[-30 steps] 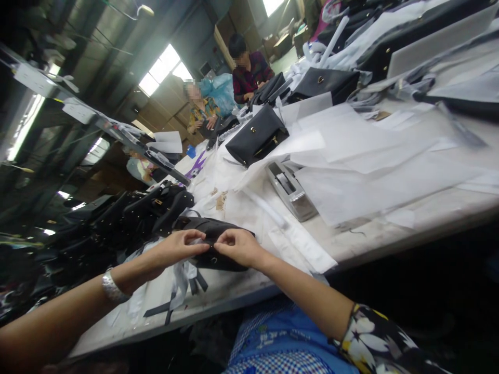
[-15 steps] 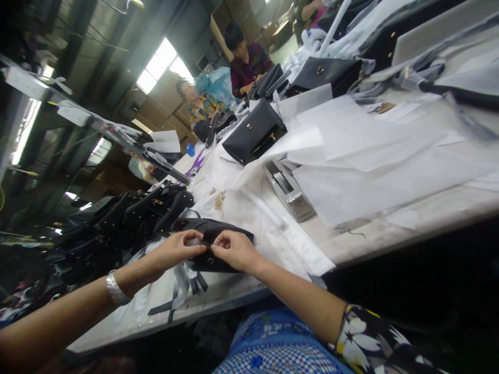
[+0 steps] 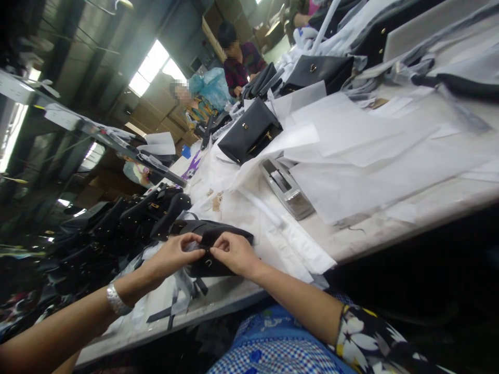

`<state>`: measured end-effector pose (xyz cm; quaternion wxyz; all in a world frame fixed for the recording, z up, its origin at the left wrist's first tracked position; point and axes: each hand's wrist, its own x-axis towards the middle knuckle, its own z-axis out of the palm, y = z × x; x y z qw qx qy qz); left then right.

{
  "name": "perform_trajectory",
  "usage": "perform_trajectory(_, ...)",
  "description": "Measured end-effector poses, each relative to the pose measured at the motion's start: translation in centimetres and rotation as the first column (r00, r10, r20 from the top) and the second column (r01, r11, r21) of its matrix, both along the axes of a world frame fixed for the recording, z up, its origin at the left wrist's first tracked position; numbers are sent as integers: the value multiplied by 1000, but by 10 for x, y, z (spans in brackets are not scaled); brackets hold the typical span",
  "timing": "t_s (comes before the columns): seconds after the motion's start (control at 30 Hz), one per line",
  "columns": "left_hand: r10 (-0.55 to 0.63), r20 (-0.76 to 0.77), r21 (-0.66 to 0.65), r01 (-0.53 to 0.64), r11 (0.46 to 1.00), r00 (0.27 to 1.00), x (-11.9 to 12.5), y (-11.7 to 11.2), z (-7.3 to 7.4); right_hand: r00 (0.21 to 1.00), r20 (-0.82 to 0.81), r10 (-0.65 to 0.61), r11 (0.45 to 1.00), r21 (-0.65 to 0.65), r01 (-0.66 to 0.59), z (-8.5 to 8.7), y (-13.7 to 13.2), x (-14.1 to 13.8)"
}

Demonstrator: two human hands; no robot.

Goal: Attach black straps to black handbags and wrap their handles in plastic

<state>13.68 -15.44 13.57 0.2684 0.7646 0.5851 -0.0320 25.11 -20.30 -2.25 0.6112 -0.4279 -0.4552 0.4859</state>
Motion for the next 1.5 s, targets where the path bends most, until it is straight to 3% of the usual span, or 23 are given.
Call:
perform_trajectory(0.4,-36,103,42,32,999,994,-5,-9,-17,996,34,-87,995,-43,88,10,-17,-7)
perform_trajectory(0.77,-25,196,-77,41,996,980,-18,-12,-8,982,-163,99,986,-120,-120,0,-4,6)
perform_trajectory(1.0,-30,247,-59,46,997,969,-19,-14,-16,1000,-26,18,997,-77,-20,5,-17,3)
perform_trajectory(1.33,-243,66,191,226,955,968,-26,-17,-23,978,174,-118,992,-24,124,20,-34,-14)
perform_trajectory(1.43,-323,77,173,307,936,943,-28,-6,-17,977,183,-109,994,0,111,19,-32,-7)
perform_trajectory(1.5,-335,147,93,324,942,931,-31,1,-10,966,242,-93,996,25,89,21,-32,4)
